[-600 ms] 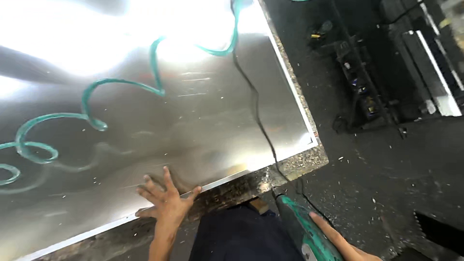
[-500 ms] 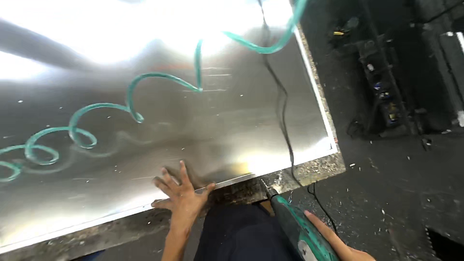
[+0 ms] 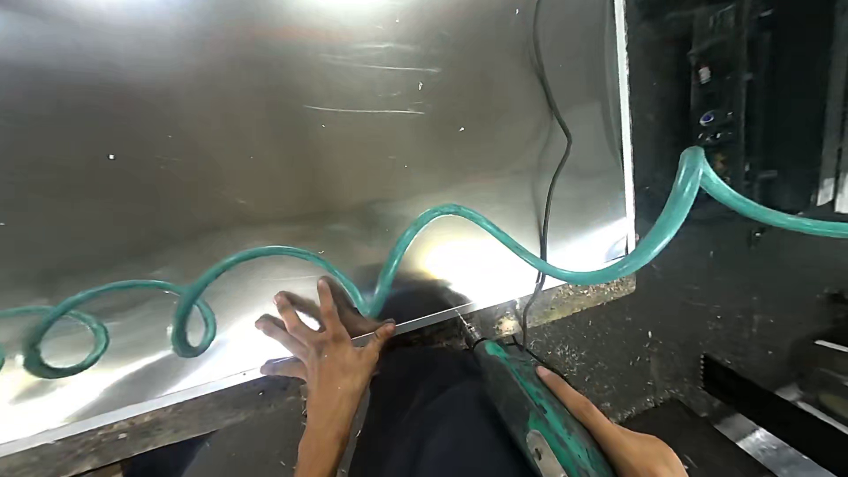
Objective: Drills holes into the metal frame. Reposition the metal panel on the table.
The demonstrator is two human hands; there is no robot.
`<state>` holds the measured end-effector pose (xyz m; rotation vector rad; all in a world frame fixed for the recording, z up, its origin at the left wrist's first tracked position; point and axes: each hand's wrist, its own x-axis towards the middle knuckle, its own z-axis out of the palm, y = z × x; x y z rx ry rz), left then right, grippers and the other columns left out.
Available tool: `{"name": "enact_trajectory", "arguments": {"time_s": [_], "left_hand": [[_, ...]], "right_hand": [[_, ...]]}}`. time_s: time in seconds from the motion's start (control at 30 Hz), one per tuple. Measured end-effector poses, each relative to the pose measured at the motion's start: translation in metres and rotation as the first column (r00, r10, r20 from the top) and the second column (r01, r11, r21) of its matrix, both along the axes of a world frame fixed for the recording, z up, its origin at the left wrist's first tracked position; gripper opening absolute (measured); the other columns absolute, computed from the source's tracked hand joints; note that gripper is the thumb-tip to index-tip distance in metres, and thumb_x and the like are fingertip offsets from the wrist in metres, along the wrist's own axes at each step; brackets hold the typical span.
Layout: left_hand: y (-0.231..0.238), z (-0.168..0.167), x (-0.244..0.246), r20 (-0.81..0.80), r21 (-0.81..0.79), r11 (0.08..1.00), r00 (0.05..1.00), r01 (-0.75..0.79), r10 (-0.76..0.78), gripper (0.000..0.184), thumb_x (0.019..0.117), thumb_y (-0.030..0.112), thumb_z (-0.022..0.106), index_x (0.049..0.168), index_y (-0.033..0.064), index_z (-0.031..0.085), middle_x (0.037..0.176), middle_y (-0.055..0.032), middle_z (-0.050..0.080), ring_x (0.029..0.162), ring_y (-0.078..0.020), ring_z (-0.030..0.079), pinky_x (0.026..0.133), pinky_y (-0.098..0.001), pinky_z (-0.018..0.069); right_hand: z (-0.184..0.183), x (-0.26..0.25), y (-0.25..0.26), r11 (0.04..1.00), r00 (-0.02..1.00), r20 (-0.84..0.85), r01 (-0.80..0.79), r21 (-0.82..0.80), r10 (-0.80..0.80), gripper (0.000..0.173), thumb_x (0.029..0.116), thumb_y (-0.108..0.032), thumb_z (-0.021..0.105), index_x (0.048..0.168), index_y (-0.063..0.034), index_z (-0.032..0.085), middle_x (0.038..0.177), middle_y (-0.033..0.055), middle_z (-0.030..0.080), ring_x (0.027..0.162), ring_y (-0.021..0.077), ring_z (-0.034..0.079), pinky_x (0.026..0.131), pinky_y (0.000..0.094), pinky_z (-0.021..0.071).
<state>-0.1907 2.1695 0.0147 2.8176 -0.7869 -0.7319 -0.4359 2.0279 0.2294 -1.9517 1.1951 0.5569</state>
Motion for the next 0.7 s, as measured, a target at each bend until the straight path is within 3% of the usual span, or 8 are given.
{"name": "enact_trajectory", "arguments": {"time_s": [0.13,0.23,0.3,0.37,0.43,0.6,0.7], "left_hand": [[0.001,0.0,0.001,-0.012,0.007,1.0,1.0,0.009,-0.009,0.127,0.0617,0.096,0.056,0.163,0.0263,0.026,0.169,-0.0284,-0.003,0.15,-0.0605,-0.009,0.098,-0.0925,0.0068],[-0.002,0.002,0.0,0.001,-0.005,1.0,1.0,0.009,-0.009,0.124,0.0626,0.093,0.058,0.163,0.0282,0.027,0.169,-0.0279,-0.001,0.15,-0.0605,-0.007,0.098,-0.0915,0.0078],[-0.006,0.0,0.0,0.085,-0.089,0.994,0.995,0.058,-0.05,0.109,0.0749,0.087,0.053,0.161,0.0232,0.034,0.166,-0.0328,0.011,0.15,-0.0613,0.005,0.102,-0.0892,0.0095],[-0.017,-0.007,0.003,0.16,-0.177,0.976,0.982,0.123,-0.095,0.088,0.089,0.073,0.049,0.157,0.0175,0.041,0.164,-0.0317,0.022,0.152,-0.0562,0.013,0.109,-0.0848,0.0069],[-0.031,-0.017,0.004,0.199,-0.219,0.955,0.967,0.202,-0.159,0.075,0.0969,0.061,0.045,0.157,0.016,0.042,0.166,-0.0269,0.022,0.154,-0.0514,0.011,0.113,-0.0815,0.0021],[-0.048,-0.045,0.0,0.225,-0.159,0.959,0.954,0.235,-0.197,0.067,0.1019,0.059,0.035,0.164,0.0349,0.024,0.173,-0.0097,0.012,0.158,-0.0403,0.005,0.117,-0.0773,0.0026],[-0.053,-0.037,0.002,0.218,-0.082,0.961,0.946,0.264,-0.241,0.069,0.1015,0.06,0.032,0.164,0.0326,0.022,0.173,-0.0119,0.008,0.157,-0.0435,0.001,0.115,-0.0786,-0.0008]], "right_hand": [[-0.001,0.008,-0.001,1.0,1.0,-0.021,-0.012,0.005,0.012,0.08,0.0801,-0.028,0.078,0.154,-0.0141,0.049,0.1,0.0126,0.077,0.075,0.0296,0.075,0.058,0.0537,0.0581],[0.001,0.015,0.0,0.999,0.996,-0.081,-0.041,0.007,0.041,0.086,0.0762,-0.028,0.08,0.155,-0.0156,0.048,0.096,0.012,0.077,0.07,0.031,0.073,0.055,0.0544,0.0561],[0.002,0.02,0.002,0.996,0.988,-0.13,-0.087,0.003,0.087,0.091,0.0726,-0.029,0.082,0.156,-0.0173,0.047,0.089,0.0124,0.076,0.064,0.0322,0.07,0.05,0.0549,0.0532],[0.002,0.024,0.001,0.991,0.978,-0.162,-0.131,0.004,0.13,0.094,0.0703,-0.03,0.083,0.156,-0.0183,0.046,0.084,0.0128,0.074,0.058,0.0328,0.068,0.047,0.055,0.0509],[0.003,0.027,-0.001,0.985,0.969,-0.182,-0.172,-0.008,0.168,0.096,0.0688,-0.032,0.083,0.157,-0.0193,0.046,0.079,0.0114,0.073,0.055,0.0314,0.067,0.045,0.053,0.0498],[0.005,0.037,-0.006,0.972,0.949,-0.215,-0.233,0.009,0.23,0.096,0.0695,-0.033,0.084,0.157,-0.0211,0.046,0.076,0.0106,0.071,0.054,0.0304,0.065,0.045,0.0504,0.0487],[0.005,0.039,-0.009,0.97,0.949,-0.206,-0.244,-0.007,0.237,0.092,0.0715,-0.035,0.082,0.155,-0.0205,0.048,0.074,0.0105,0.071,0.052,0.0298,0.064,0.044,0.0494,0.0479]]}}
